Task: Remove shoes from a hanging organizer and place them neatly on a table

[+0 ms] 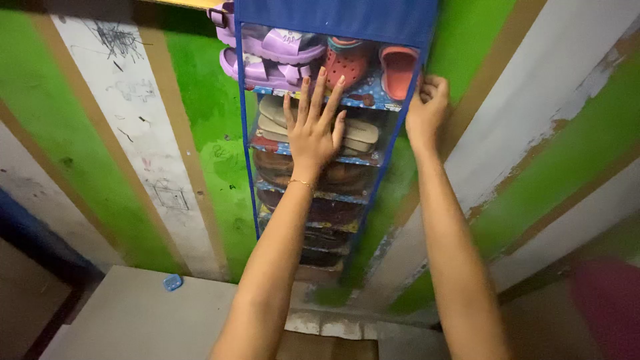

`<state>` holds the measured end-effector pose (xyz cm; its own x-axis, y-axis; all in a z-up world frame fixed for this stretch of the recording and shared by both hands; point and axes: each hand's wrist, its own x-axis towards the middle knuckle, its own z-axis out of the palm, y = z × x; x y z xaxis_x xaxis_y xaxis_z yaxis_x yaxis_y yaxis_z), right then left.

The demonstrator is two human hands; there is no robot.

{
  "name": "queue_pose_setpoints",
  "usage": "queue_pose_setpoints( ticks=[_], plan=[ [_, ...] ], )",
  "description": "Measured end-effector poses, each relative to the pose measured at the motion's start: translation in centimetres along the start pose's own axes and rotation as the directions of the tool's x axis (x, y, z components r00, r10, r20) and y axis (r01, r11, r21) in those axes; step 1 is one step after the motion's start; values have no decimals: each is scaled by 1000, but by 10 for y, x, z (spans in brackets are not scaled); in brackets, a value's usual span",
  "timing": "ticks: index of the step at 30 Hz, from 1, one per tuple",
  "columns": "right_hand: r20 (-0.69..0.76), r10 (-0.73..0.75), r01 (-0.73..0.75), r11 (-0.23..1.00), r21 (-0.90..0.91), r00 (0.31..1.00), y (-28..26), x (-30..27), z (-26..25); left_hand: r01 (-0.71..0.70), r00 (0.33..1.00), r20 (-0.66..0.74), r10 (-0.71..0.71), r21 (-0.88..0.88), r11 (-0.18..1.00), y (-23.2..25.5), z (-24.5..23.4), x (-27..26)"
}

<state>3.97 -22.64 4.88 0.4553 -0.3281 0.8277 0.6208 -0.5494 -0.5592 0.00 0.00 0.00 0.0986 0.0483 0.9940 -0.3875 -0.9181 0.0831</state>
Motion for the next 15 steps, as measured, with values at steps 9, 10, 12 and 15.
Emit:
queue_pose_setpoints(
  ticks=[9,10,12,15],
  plan=[
    [-216,-56,-46,897,-440,975,5,-13,6,-5,987,159,-8,78,997,6,-24,8],
    [-218,-55,-49,895,-444,974,16,-15,7,-6,987,162,-6,72,997,7,-24,6],
    [-263,-130,32,937,-347,956,36,-16,11,10,983,183,-25,83,997,7,-24,6],
    [-133,583,-590,734,-337,801,-4,-37,-14,-11,987,160,-3,85,996,6,-23,7]
  ],
)
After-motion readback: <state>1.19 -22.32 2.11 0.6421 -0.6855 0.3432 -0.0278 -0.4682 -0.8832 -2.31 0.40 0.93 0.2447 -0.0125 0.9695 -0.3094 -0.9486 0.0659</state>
